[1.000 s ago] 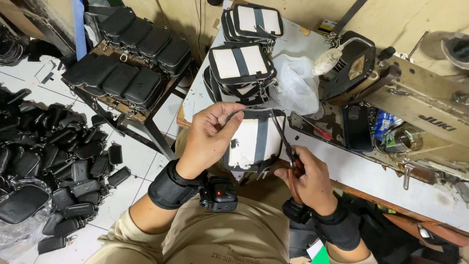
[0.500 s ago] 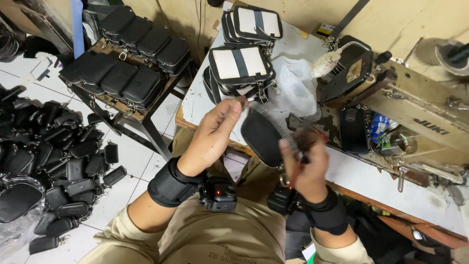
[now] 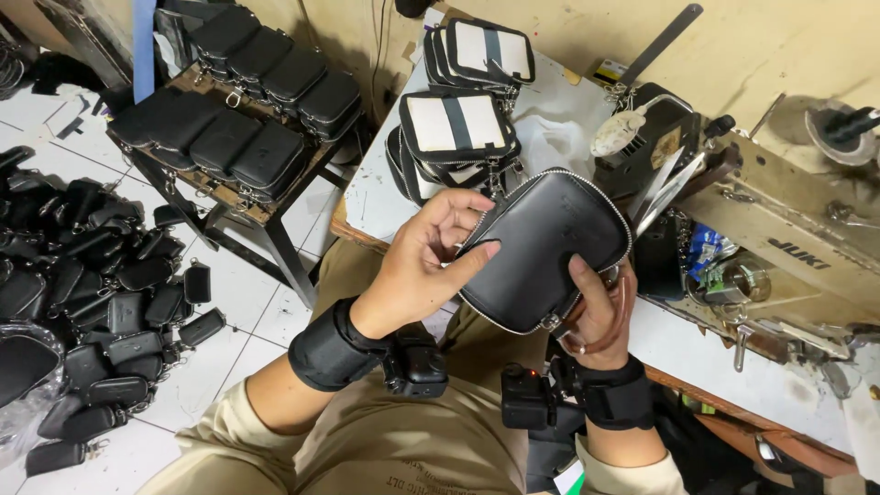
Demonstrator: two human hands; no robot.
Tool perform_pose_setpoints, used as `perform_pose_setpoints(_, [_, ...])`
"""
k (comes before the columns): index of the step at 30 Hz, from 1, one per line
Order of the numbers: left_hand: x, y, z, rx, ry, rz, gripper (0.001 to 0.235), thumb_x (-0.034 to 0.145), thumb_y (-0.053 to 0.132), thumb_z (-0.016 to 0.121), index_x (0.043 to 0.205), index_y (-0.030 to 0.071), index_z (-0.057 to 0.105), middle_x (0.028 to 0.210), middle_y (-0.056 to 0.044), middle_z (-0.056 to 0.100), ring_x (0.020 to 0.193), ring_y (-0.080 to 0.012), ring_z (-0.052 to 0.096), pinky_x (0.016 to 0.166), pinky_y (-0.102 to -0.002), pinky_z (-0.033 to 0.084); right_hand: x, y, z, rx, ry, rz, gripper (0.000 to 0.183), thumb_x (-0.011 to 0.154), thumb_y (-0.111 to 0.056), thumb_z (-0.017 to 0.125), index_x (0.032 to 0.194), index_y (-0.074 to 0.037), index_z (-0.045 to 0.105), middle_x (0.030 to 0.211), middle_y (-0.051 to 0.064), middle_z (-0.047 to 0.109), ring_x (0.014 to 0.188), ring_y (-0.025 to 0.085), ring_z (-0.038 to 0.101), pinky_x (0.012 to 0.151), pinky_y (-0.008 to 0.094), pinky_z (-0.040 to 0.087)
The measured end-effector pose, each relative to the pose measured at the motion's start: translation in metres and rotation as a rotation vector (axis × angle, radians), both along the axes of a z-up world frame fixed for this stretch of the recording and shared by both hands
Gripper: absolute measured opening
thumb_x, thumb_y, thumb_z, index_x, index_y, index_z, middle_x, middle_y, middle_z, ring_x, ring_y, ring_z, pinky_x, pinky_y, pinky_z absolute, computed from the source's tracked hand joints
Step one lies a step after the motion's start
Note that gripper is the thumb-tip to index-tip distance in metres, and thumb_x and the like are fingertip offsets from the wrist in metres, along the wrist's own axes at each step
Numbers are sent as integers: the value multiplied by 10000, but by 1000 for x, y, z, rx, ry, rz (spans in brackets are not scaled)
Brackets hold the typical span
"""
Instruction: Trimming excess material and threads from small leather pouches using scissors at a finishing station
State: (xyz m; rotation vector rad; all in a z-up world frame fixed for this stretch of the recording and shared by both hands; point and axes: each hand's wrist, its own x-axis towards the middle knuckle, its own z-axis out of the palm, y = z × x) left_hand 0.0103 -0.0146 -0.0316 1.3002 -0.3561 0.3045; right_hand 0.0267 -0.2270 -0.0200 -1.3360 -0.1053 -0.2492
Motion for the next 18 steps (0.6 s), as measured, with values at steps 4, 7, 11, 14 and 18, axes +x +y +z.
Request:
perform_pose_setpoints(4, [-2, 2, 4, -26, 2, 17, 402, 897, -53, 693, 1272, 39, 583, 893, -99, 628, 934, -163, 664, 807, -338, 595, -3, 8, -2, 45, -2, -1, 347, 854, -38, 756, 1189, -37, 665, 1023, 96, 724, 935, 168, 707, 783, 337, 643])
perform_pose_setpoints(7, [-2, 2, 4, -29, 4, 29, 402, 892, -47, 703, 1269, 34, 588, 876, -92, 623, 936, -156, 652, 793, -329, 599, -4, 8, -2, 45, 5, 5, 363, 846, -54, 770, 1194, -40, 666, 1027, 112, 725, 926, 185, 712, 787, 357, 648])
perform_pose_setpoints(11, [2, 1, 1, -62, 15, 57, 366, 894, -16, 731, 1233, 25, 601, 887, -119, 671, 875, -146, 666, 734, -302, 602, -7, 9, -2, 8, -69, -1, 357, 832, -19, 763, 1174, -42, 665, 1026, 103, 731, 980, 172, 712, 820, 351, 643])
perform_pose_setpoints(14, [4, -1, 1, -85, 35, 75, 291, 927, -7, 698, 1204, 29, 613, 874, -116, 697, 822, -123, 684, 672, -254, 590, -5, 5, -9, -23, -99, 6, 355, 823, -14, 773, 1162, -49, 672, 1007, 83, 734, 983, 148, 699, 826, 329, 626])
perform_pose_setpoints(18, [3, -3, 4, -117, 51, 78, 211, 967, -1, 648, 1174, 23, 618, 834, -96, 691, 777, -99, 678, 632, -218, 570, -4, 6, -11, -7, -99, 6, 371, 816, 2, 769, 1171, -23, 664, 1012, 107, 736, 979, 164, 703, 831, 343, 623])
